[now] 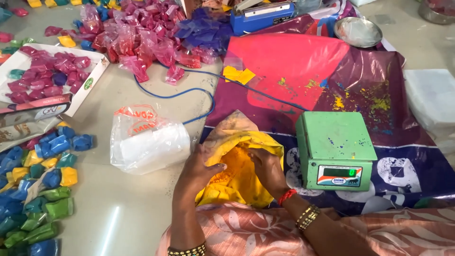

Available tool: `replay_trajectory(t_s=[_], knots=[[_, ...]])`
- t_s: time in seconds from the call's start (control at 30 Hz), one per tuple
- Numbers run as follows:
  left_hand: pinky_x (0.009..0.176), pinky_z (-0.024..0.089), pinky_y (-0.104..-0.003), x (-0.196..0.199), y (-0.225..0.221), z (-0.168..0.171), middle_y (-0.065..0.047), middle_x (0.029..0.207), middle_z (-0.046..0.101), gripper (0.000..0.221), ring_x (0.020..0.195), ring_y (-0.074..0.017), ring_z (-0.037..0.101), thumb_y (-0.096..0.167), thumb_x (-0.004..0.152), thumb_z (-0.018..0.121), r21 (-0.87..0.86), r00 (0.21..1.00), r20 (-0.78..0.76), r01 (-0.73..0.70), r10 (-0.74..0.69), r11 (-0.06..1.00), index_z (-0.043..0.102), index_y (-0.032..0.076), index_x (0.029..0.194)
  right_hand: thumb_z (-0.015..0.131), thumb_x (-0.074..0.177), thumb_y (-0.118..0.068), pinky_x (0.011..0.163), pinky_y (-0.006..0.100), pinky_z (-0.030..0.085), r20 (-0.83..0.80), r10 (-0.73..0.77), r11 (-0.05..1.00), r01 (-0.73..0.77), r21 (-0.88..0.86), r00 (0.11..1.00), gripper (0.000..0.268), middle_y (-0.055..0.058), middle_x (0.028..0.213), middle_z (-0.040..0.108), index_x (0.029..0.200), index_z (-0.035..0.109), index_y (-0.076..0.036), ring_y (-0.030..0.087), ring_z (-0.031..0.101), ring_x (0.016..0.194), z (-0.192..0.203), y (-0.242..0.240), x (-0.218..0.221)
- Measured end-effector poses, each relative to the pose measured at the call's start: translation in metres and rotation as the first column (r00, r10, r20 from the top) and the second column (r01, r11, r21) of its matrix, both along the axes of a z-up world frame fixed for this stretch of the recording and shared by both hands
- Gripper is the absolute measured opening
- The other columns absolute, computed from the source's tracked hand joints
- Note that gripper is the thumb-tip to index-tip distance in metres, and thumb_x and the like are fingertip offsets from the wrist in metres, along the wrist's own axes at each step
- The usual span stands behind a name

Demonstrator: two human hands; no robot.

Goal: The person weighs yellow powder on a digital scale using a spoon and fills small plastic bags.

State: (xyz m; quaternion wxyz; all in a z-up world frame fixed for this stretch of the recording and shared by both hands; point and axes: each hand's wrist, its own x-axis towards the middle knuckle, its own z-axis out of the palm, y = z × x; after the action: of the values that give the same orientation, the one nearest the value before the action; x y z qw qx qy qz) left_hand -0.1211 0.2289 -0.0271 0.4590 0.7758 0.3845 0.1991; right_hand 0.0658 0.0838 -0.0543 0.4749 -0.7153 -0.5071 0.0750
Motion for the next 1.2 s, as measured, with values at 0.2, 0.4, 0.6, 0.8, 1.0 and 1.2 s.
replay_trajectory(t_s=[0.2,0.4,0.6,0.8,1.0,1.2], knots=[[0.102,0.048,-0.042,0.002,-0.002,0.007,-0.02,0.123,0.065,0.066,0.123,-0.0322,0.062,0.027,0.072,0.089,0.026,0.999,-0.027,0.023,-0.023,0.999,0.049,0.001,0.118,0.059,0.096,-0.003,0.079,0.03,0.064,-0.261,-0.008,0.996,-0.016,-0.087,0.965,0.025,0.017,0.103,0.079,0.116,0.072,0.001,0.021,0.08,0.094,-0.012,-0.017,-0.002],[0.103,0.048,-0.041,0.002,-0.009,0.019,-0.018,0.124,0.065,0.069,0.122,-0.0322,0.061,0.028,0.071,0.089,0.013,0.991,-0.133,-0.012,0.014,1.0,0.05,0.003,0.122,0.056,0.098,-0.003,0.08,0.03,0.065,-0.387,-0.008,0.97,-0.087,-0.226,0.922,0.023,0.018,0.099,0.08,0.114,0.07,0.006,0.02,0.081,0.092,-0.007,-0.019,-0.009],[0.103,0.048,-0.042,0.001,-0.01,0.017,-0.017,0.126,0.065,0.069,0.124,-0.033,0.06,0.025,0.07,0.089,0.062,0.997,-0.081,-0.006,0.011,0.998,0.05,0.002,0.121,0.058,0.098,-0.003,0.078,0.031,0.067,-0.591,-0.011,0.987,-0.087,-0.137,0.807,0.023,0.019,0.096,0.079,0.113,0.069,0.011,0.023,0.081,0.09,-0.021,-0.017,0.003],[0.105,0.047,-0.042,0.002,-0.011,0.009,-0.018,0.128,0.064,0.07,0.125,-0.0337,0.059,0.024,0.069,0.09,0.097,0.998,-0.066,0.002,0.005,0.995,0.051,0.003,0.123,0.061,0.095,0.0,0.079,0.032,0.067,-0.762,0.007,0.999,-0.045,-0.03,0.648,0.023,0.022,0.098,0.076,0.112,0.066,0.015,0.026,0.08,0.091,-0.026,-0.029,0.021],[0.106,0.046,-0.041,0.004,-0.015,0.008,-0.016,0.128,0.063,0.074,0.126,-0.0327,0.058,0.022,0.067,0.091,0.063,0.993,-0.114,-0.014,0.021,0.998,0.049,0.005,0.126,0.061,0.096,0.001,0.08,0.032,0.065,-0.804,-0.058,0.998,0.027,-0.053,0.591,0.023,0.022,0.099,0.074,0.111,0.067,0.016,0.027,0.078,0.091,-0.012,-0.032,0.028],[0.105,0.045,-0.041,0.004,-0.02,0.012,-0.015,0.128,0.063,0.074,0.127,-0.0323,0.056,0.021,0.068,0.091,0.058,0.994,-0.106,-0.01,0.016,0.998,0.048,0.007,0.127,0.062,0.094,0.001,0.08,0.033,0.065,-0.838,-0.079,0.997,0.058,-0.056,0.539,0.022,0.019,0.099,0.072,0.109,0.067,0.017,0.025,0.075,0.089,-0.046,-0.03,0.037]])
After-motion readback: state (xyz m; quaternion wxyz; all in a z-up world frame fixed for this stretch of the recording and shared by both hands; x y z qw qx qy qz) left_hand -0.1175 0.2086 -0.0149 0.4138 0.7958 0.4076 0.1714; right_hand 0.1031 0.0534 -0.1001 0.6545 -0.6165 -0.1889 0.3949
